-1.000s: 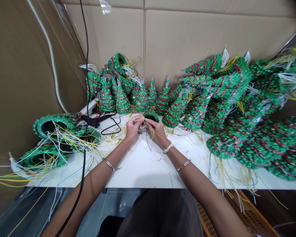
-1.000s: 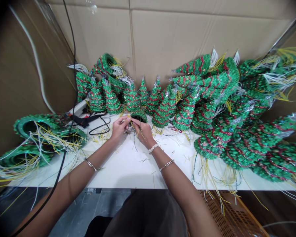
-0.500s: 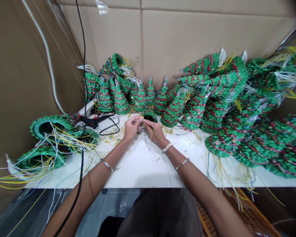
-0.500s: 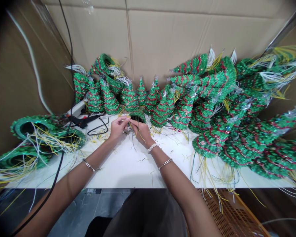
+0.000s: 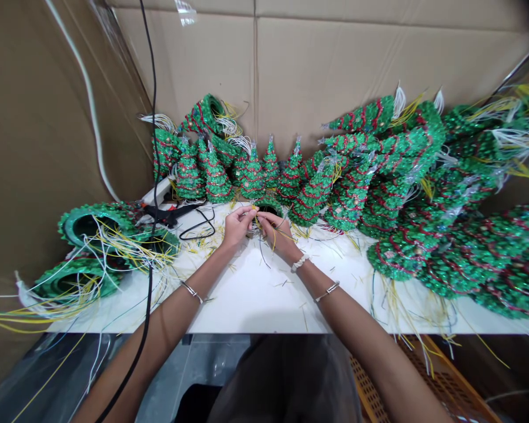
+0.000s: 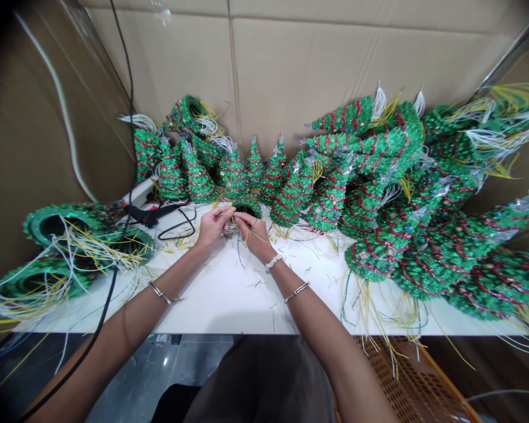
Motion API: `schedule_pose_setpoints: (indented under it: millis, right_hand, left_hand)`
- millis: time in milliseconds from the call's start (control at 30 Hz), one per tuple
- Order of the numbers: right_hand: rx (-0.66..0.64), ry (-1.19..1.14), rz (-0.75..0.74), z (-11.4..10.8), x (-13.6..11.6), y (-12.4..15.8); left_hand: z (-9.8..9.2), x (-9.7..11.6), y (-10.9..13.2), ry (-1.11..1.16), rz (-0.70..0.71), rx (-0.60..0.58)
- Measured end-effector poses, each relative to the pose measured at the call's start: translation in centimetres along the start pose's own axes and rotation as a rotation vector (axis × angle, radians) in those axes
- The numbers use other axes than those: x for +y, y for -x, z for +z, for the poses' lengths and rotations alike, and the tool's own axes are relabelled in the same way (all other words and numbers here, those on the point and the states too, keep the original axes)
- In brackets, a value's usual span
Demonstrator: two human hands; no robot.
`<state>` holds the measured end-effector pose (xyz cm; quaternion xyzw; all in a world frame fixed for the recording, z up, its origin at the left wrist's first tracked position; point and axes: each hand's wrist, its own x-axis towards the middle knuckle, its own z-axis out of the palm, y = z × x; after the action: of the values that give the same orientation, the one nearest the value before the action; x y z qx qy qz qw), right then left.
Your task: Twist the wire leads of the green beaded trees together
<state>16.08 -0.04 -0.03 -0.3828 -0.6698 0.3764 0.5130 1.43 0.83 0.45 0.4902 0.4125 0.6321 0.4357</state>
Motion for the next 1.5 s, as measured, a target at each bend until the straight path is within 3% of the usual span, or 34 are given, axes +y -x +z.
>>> schedule_pose_setpoints:
  millis: [167, 300, 467, 667, 900, 1500]
  right_hand:
    - [-0.022, -0.101, 0.073, 0.2, 0.0, 0.0]
    - [0.012, -0.33, 0.149, 0.3, -0.1, -0.3]
    - [0.087, -0.467, 0.114, 0.2, -0.3, -0.6]
    - [0.093, -0.277, 0.128, -0.2, -0.4, -0.8]
    - [-0.11, -0.02, 0.088, -1.8, -0.3, -1.0]
    - [-0.265, -0.02, 0.13, -2.7, 0.3, -1.5]
  left_hand:
    - [-0.1, 0.0, -0.1, -0.002, 0.004, -0.021]
    - [-0.2, 0.0, -0.2, 0.015, 0.012, 0.014]
    - [-0.5, 0.2, -0.3, 0.095, -0.003, 0.092]
    - [-0.5, 0.7, -0.1, 0.001, 0.057, 0.027]
    - [-0.1, 1.6, 0.9, -0.157, 0.152, -0.159]
    - [-0.1, 2.3, 1.2, -0.192, 0.2, -0.234]
